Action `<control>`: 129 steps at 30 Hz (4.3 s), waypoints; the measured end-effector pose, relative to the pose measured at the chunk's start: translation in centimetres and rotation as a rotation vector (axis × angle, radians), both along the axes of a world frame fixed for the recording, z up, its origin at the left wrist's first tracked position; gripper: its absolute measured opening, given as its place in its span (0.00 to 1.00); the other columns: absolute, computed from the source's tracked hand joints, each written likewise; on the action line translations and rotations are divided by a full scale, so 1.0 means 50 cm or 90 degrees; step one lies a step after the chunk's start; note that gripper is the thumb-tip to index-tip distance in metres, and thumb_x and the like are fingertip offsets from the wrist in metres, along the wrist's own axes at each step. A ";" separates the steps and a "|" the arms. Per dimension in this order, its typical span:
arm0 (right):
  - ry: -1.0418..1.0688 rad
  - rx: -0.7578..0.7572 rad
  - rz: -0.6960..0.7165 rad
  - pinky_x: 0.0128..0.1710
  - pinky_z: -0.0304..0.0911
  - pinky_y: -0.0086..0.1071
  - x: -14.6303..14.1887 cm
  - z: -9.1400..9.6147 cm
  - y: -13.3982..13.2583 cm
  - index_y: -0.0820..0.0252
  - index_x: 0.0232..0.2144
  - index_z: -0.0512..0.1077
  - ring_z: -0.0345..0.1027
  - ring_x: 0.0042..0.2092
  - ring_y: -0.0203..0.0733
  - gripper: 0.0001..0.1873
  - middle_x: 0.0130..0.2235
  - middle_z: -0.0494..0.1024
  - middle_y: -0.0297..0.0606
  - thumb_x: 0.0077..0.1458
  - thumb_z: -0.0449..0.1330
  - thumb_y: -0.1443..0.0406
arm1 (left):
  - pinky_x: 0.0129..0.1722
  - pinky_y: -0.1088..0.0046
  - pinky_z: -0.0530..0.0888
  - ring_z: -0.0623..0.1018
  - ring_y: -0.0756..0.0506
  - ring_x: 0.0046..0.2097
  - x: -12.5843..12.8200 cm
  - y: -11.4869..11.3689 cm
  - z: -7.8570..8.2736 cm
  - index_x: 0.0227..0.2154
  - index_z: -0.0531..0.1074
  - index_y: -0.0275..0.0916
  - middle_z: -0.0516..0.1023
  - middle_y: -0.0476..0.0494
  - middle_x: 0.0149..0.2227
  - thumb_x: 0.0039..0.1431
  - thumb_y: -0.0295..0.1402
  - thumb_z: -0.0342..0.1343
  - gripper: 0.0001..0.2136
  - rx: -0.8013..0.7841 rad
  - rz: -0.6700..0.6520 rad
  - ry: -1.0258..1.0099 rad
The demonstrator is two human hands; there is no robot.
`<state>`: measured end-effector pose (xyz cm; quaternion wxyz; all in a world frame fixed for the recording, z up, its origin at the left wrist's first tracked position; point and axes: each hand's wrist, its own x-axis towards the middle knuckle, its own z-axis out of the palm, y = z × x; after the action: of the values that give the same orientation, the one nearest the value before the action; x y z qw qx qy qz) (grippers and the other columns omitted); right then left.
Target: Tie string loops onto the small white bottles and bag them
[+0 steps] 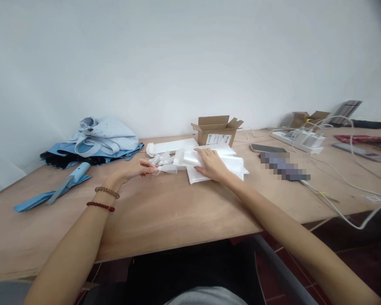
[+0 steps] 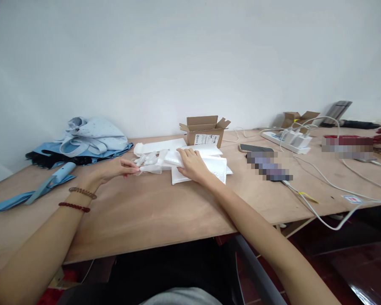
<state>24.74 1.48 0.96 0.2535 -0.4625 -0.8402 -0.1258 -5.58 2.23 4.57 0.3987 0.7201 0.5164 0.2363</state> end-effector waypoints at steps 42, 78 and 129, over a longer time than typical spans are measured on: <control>-0.036 0.053 0.183 0.46 0.59 0.43 -0.042 0.008 -0.046 0.66 0.54 0.62 0.60 0.49 0.53 0.25 0.50 0.72 0.50 0.52 0.56 0.70 | 0.31 0.74 0.68 0.73 0.47 0.30 0.144 -0.035 -0.062 0.21 0.77 0.36 0.75 0.50 0.23 0.49 0.34 0.53 0.10 0.232 -0.028 -0.070; -0.087 0.173 -0.064 0.53 0.44 0.43 -0.027 -0.002 -0.018 0.63 0.41 0.72 0.68 0.38 0.45 0.14 0.36 0.79 0.44 0.64 0.49 0.62 | 0.45 0.64 0.70 0.76 0.43 0.40 0.185 -0.006 -0.052 0.33 0.77 0.37 0.80 0.43 0.36 0.56 0.28 0.51 0.09 0.489 -0.032 -0.008; 0.063 0.025 -0.111 0.42 0.60 0.39 0.009 -0.010 0.030 0.62 0.35 0.75 0.65 0.45 0.50 0.14 0.39 0.75 0.47 0.61 0.54 0.59 | 0.35 0.66 0.69 0.75 0.35 0.36 -0.020 0.220 0.001 0.12 0.67 0.39 0.69 0.41 0.17 0.36 0.23 0.61 0.09 0.244 0.439 0.129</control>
<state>25.19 2.99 0.46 0.2922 -0.5344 -0.7805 -0.1409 -6.57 13.23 4.61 0.1020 0.5857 0.7109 0.3757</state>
